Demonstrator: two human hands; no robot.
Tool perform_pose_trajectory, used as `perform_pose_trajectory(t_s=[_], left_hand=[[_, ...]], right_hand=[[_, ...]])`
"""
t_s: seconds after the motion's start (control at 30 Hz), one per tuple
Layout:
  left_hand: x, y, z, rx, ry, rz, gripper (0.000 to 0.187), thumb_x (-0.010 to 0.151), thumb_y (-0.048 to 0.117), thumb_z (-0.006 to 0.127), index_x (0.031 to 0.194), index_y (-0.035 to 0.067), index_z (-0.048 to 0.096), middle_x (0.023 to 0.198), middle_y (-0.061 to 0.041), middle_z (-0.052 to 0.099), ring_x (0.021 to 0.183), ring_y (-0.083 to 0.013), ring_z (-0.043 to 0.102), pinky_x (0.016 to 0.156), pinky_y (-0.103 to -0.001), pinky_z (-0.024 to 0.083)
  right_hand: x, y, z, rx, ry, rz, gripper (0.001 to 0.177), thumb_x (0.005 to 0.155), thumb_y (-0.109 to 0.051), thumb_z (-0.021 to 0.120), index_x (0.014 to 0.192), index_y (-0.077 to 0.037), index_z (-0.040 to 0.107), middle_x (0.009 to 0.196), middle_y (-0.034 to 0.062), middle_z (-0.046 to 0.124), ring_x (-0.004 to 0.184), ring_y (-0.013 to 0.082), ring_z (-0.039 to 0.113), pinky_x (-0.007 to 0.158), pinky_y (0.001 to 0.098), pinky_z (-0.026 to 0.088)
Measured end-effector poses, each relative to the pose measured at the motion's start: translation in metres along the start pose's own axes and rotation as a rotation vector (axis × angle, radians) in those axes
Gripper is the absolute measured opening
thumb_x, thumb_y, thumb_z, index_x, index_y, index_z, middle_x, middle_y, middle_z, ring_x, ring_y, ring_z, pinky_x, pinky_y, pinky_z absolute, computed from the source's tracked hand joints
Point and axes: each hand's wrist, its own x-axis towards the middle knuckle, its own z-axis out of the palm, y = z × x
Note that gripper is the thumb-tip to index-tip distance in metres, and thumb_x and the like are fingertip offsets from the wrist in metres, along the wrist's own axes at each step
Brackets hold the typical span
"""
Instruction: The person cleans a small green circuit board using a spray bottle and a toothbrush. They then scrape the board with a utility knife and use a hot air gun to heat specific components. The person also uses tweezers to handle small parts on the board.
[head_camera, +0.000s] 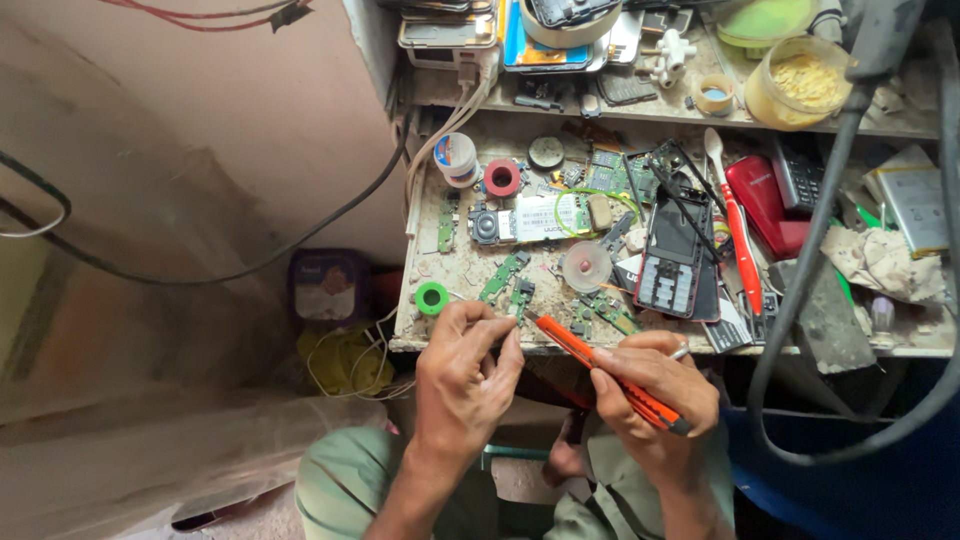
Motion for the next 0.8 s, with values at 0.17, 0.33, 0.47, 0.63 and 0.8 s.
perform_pose_trajectory(t_s=[0.17,0.33,0.47,0.63,0.8], left_hand=[[0.0005,-0.0012,0.0,-0.022,-0.007,0.001,0.016,0.086,-0.003,0.077,0.101,0.0,0.073,0.096,-0.006,0.065,0.054,-0.0048,0.054,0.047,-0.021,0.045],[0.0009,-0.0022,-0.0005,-0.015,-0.009,0.007,0.015,0.085,-0.003,0.076,0.1,-0.001,0.073,0.097,-0.006,0.064,0.054,-0.0045,0.054,0.047,-0.021,0.045],[0.0015,-0.001,-0.0001,-0.024,-0.005,0.007,0.015,0.086,-0.003,0.076,0.101,-0.001,0.073,0.097,-0.006,0.064,0.055,-0.0043,0.055,0.048,-0.021,0.046],[0.0019,-0.0009,-0.0008,-0.018,-0.015,-0.012,0.015,0.085,-0.003,0.077,0.1,0.0,0.073,0.095,-0.006,0.064,0.053,-0.0047,0.054,0.047,-0.022,0.045],[0.0015,-0.0012,-0.0005,-0.031,-0.012,-0.013,0.016,0.086,-0.003,0.077,0.1,0.0,0.073,0.096,-0.006,0.064,0.054,-0.0046,0.055,0.048,-0.022,0.046]], right_hand=[[0.0001,0.002,0.0019,-0.036,0.0,-0.027,0.021,0.077,0.005,0.076,0.096,-0.003,0.073,0.088,0.0051,0.073,0.083,0.022,0.071,0.082,0.034,0.053],[-0.0004,0.0027,0.004,-0.032,0.014,-0.016,0.02,0.077,0.005,0.076,0.095,-0.003,0.073,0.088,0.0047,0.073,0.083,0.0223,0.071,0.081,0.0329,0.054],[-0.001,0.0004,0.0037,-0.04,0.013,0.005,0.021,0.076,0.004,0.076,0.095,-0.004,0.074,0.087,0.0043,0.073,0.083,0.0224,0.07,0.08,0.0327,0.054],[-0.001,0.0,0.0039,-0.029,0.016,0.012,0.019,0.077,0.004,0.076,0.094,-0.004,0.074,0.087,0.0035,0.073,0.083,0.021,0.07,0.079,0.0312,0.054],[-0.0006,-0.0019,0.0034,-0.041,0.009,0.029,0.019,0.077,0.003,0.077,0.095,-0.003,0.074,0.088,0.0042,0.074,0.084,0.0215,0.069,0.079,0.0317,0.053]])
